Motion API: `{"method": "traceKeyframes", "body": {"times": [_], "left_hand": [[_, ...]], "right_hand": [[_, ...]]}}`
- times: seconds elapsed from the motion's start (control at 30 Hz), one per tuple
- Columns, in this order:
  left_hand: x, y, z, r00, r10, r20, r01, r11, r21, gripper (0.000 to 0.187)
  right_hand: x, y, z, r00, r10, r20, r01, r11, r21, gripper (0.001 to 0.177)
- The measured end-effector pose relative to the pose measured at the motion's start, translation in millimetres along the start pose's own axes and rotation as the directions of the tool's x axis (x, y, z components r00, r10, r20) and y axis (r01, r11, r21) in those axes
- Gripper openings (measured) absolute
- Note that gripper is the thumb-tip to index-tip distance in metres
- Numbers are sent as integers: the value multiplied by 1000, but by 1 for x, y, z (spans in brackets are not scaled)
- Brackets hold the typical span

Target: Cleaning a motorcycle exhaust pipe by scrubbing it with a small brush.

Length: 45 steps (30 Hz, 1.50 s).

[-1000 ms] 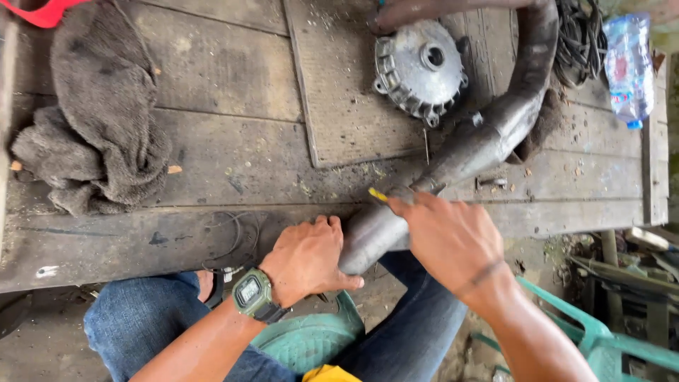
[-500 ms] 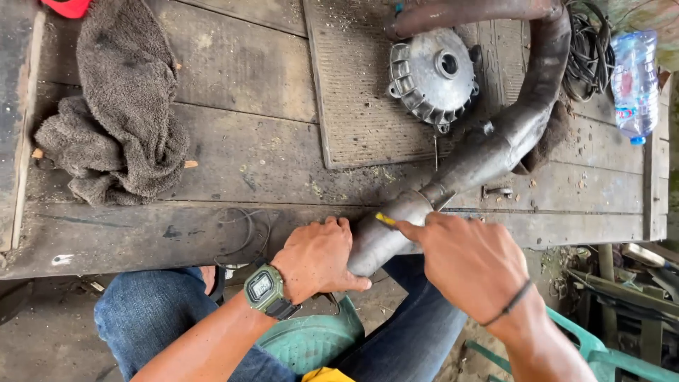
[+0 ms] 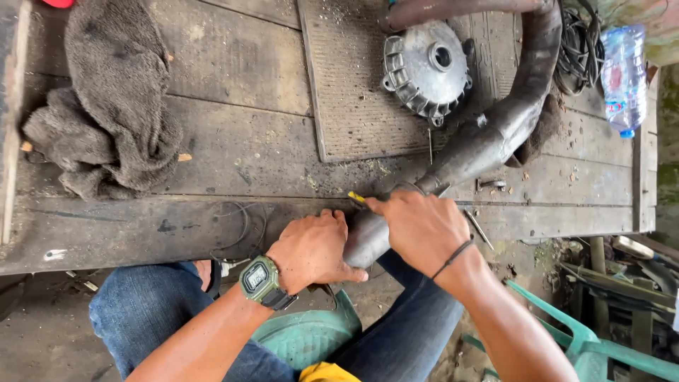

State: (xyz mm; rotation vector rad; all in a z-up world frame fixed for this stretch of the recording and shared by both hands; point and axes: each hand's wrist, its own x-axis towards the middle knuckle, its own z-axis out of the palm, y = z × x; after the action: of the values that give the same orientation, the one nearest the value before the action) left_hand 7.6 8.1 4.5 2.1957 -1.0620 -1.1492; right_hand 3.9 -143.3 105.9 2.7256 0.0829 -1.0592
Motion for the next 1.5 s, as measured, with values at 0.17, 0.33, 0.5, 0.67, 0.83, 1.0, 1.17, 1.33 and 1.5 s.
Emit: {"method": "traceKeyframes", "body": {"times": [0.17, 0.33, 0.5, 0.67, 0.83, 1.0, 1.17, 1.33, 1.5], "left_hand": [[5, -4, 0, 998, -33, 52, 36, 998, -57, 110], [-1, -1, -4, 999, -6, 37, 8, 999, -36, 105], [5, -1, 2, 1000, -11, 22, 12, 999, -44, 102], [4, -2, 2, 1000, -25, 15, 25, 998, -51, 105], [4, 0, -2, 999, -17, 44, 19, 999, -45, 105], [-3, 3, -13, 997, -43, 58, 47, 996, -69, 103], [5, -2, -2, 998, -32, 46, 36, 996, -76, 109], [-2, 1, -12, 998, -21, 51, 25, 997, -75, 104], [5, 1, -3, 992, -80, 97, 85, 995, -46, 78]], "right_hand": [[-37, -8, -32, 986, 71, 151, -67, 997, -32, 60], [-26, -4, -26, 996, 60, 65, -57, 998, -34, 58], [-39, 36, -22, 956, 259, 140, -252, 965, -71, 53], [-36, 32, -17, 971, 236, 40, -235, 972, -11, 54], [-41, 46, 1, 936, 336, 103, -338, 941, 4, 49], [-47, 34, -28, 963, 267, 30, -268, 963, 32, 59], [-46, 58, 16, 952, 303, -39, -294, 944, 150, 47], [-61, 62, 53, 948, 276, -158, -237, 945, 228, 49], [-58, 54, 81, 877, 253, -409, -150, 952, 268, 52]]}}
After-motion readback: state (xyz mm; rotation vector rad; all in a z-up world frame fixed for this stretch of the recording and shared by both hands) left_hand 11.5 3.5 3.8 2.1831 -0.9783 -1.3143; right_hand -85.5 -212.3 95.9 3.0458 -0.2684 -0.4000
